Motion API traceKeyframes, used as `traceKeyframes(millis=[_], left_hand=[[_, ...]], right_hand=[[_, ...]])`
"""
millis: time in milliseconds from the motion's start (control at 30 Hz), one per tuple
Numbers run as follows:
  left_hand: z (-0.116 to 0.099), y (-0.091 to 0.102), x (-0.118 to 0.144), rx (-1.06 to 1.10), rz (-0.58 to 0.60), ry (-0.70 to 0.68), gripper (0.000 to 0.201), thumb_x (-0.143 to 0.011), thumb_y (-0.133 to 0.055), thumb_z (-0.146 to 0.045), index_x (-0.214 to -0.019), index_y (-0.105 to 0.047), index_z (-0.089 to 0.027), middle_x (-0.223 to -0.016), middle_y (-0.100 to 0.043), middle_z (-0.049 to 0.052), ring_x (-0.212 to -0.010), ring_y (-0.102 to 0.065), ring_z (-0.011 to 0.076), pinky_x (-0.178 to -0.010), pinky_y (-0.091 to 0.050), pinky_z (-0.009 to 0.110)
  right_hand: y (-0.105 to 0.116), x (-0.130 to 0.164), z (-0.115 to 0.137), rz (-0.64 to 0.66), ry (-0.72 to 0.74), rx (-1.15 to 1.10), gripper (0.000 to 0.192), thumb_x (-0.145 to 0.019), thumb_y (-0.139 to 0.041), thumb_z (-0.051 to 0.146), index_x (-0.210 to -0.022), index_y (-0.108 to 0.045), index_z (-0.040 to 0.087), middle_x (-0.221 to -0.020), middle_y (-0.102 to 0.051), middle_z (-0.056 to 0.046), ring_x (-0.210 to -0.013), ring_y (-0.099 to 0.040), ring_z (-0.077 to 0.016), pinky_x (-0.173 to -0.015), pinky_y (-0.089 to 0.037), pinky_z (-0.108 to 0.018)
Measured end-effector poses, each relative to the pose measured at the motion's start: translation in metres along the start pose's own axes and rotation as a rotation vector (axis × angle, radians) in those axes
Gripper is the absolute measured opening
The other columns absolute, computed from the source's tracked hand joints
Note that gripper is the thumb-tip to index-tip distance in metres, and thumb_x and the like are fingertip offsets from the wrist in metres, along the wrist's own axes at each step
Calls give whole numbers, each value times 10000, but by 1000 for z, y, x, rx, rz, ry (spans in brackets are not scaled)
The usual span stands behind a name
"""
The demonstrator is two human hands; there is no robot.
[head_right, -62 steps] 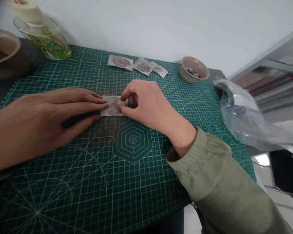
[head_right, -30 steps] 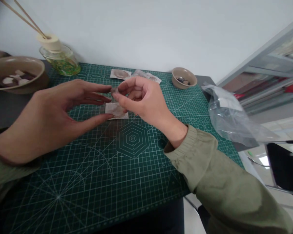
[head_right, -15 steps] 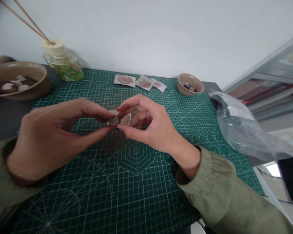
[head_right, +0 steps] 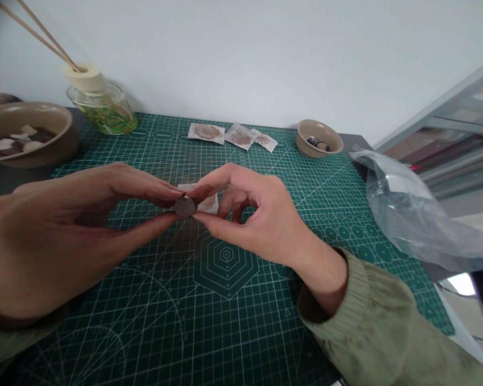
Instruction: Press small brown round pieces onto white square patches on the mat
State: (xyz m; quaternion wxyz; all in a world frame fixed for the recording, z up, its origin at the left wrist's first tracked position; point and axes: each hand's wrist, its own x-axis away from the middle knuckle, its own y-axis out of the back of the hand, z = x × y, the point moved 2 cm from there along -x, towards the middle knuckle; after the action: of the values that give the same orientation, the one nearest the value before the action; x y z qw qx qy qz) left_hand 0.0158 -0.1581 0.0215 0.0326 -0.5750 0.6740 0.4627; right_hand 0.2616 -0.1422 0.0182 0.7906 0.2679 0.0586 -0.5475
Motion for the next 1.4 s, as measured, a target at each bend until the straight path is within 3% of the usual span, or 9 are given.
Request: traceKeyframes(millis=[167, 700, 1033, 1167, 1300, 1400], left_hand=[[-1, 1, 0, 17, -10, 31, 27, -1118, -866, -319, -1143, -860, -327, -1144, -919, -67, -961, -844, 141, -926, -707, 307], [8, 1, -2, 111, -23, 47, 90, -1057, -940, -425, -1134, -915, -385, -1092, -923, -72, -863, -829, 164, -899, -711, 306], [1, -1, -2, 51, -17, 32, 59, -1097, -905, -347, -1141, -867, -335, -1109, -914, -104, -906, -824, 92, -921, -687, 235], [1, -1, -1, 54, -18, 30, 69, -1091, -901, -302, -1146, -874, -332, -1115, -917, -93, -888, -821, 102, -921, -705, 249], [6, 0, -3, 151, 5, 74, 130, -1056, -903, -297, -1179, -901, -338, -1100, -924, -79, -910, -846, 121, -923, -717, 232], [5, 0, -7, 290, 42, 192, 106, -1026, -902, -333, -1126, -929, -310, -1055, -929, -49, -915, -866, 149, -915, -739, 224]], right_hand=[[0, -1, 0, -9, 38, 21, 216, -970, -1028, 202, -1132, -886, 224, -812, -816, 78, -608, -687, -76, -583, -526, -230], [0, -1, 1, -24, 54, 39, 198, -975, -1010, 187, -1134, -901, 232, -853, -844, 64, -596, -675, -77, -566, -520, -239], [0, 1, 1, -14, 49, 41, 204, -987, -1011, 196, -1148, -889, 220, -816, -821, 67, -594, -690, -88, -576, -532, -251], [1, 1, 0, -18, 53, 49, 206, -982, -1028, 223, -1143, -899, 226, -821, -818, 67, -590, -675, -86, -581, -529, -256], [1, 0, 1, -26, 56, 68, 186, -987, -1008, 212, -1137, -900, 234, -856, -840, 58, -586, -681, -89, -573, -532, -262], [1, -1, 3, -26, 71, 111, 188, -977, -995, 185, -1125, -895, 244, -868, -853, 54, -581, -675, -92, -584, -556, -269]])
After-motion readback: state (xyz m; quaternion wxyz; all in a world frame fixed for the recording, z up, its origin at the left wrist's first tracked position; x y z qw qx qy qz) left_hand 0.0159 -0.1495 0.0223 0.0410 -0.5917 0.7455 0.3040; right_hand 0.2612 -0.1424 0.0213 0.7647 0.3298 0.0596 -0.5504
